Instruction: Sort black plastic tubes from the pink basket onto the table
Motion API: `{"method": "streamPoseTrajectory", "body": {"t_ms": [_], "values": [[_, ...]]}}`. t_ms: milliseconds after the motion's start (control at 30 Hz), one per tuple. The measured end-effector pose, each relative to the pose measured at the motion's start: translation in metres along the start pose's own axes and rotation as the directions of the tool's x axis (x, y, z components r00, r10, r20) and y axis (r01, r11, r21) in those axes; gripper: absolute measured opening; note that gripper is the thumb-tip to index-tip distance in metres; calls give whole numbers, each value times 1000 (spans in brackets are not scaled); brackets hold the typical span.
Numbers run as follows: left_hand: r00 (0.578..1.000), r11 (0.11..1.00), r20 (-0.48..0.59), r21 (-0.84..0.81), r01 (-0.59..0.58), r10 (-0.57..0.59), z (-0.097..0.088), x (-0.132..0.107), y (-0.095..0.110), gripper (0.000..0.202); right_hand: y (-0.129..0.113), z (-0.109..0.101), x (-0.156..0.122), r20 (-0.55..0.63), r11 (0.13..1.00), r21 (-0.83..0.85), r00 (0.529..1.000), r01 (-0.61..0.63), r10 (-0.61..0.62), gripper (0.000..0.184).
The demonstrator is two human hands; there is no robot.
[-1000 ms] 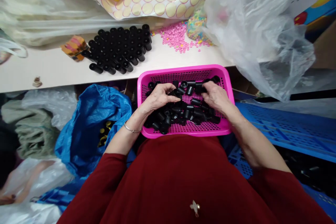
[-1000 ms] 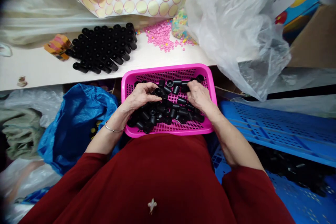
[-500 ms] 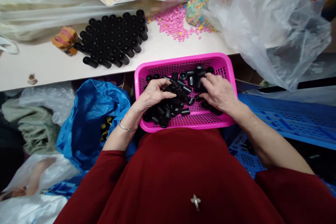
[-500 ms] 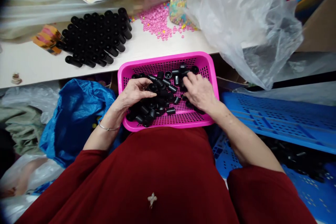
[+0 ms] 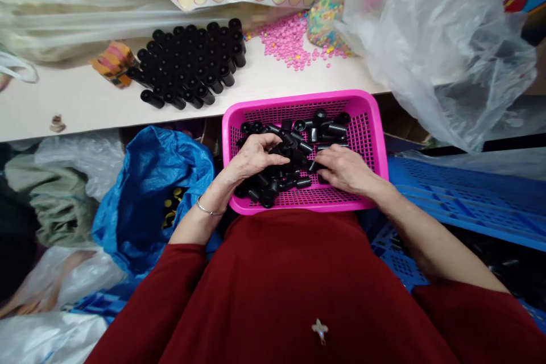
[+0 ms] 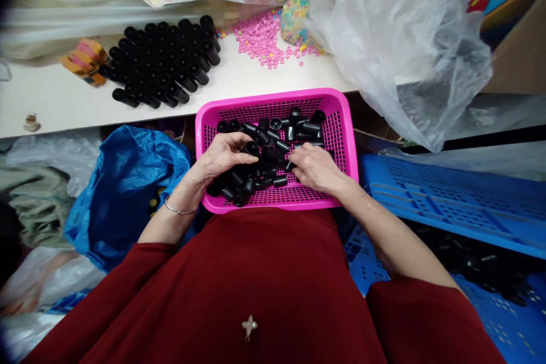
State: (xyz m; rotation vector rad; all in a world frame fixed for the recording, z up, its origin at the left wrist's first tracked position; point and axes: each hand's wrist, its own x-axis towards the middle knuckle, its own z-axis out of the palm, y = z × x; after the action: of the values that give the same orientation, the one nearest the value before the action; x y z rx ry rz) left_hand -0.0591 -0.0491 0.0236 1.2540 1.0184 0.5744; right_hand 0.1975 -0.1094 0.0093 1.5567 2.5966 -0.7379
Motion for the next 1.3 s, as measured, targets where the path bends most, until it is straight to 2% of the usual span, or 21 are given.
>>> {"method": "streamPoseTrajectory", "body": {"t_ms": [67,100,200,267,333,400,467,533,600,667,867,1133,1233,1300], "values": [[1000,1000,6,15,-27,27,2,1,-2,31,-15,2,11,155,994,-109,988,5,12,25],[999,999,15,14,-36,36,3,2,-3,31,-21,3,16,197,988,-155,979,-11,42,26],[998,999,54,-12,-44,44,7,2,-5,30,-23,6,20,201,984,-169,976,-53,87,20],[996,999,77,-20,-44,46,11,1,-4,30,-18,5,14,88,997,-35,994,-66,69,13],[995,999,92,-7,-48,48,15,-1,-2,30,-13,2,3,-85,976,210,994,-51,70,16],[992,998,113,39,-57,52,18,-3,3,29,-14,-3,-8,-224,889,458,970,17,97,29],[988,992,143,107,-73,57,22,-5,7,28,-20,-6,-14,-314,811,578,942,93,116,37],[985,979,154,177,-102,75,24,-6,12,28,-27,-8,-15,-415,813,559,904,163,105,38],[984,960,143,244,-136,103,25,-7,15,29,-32,-8,-13,-512,855,473,856,214,69,35],[980,936,140,304,-178,141,26,-7,16,30,-34,-7,-9,-555,887,396,832,238,25,32],[947,867,208,391,-309,244,26,-8,14,24,-27,-3,-9,-540,932,286,841,223,-35,30],[943,806,256,498,-319,215,26,-6,15,13,-32,-7,-9,-510,952,233,858,200,-55,43],[937,801,282,500,-328,208,27,-7,19,14,-35,-10,-8,-502,936,263,862,234,-74,45],[934,804,293,493,-332,206,28,-8,20,15,-38,-10,-8,-481,901,358,876,245,-48,49]]}}
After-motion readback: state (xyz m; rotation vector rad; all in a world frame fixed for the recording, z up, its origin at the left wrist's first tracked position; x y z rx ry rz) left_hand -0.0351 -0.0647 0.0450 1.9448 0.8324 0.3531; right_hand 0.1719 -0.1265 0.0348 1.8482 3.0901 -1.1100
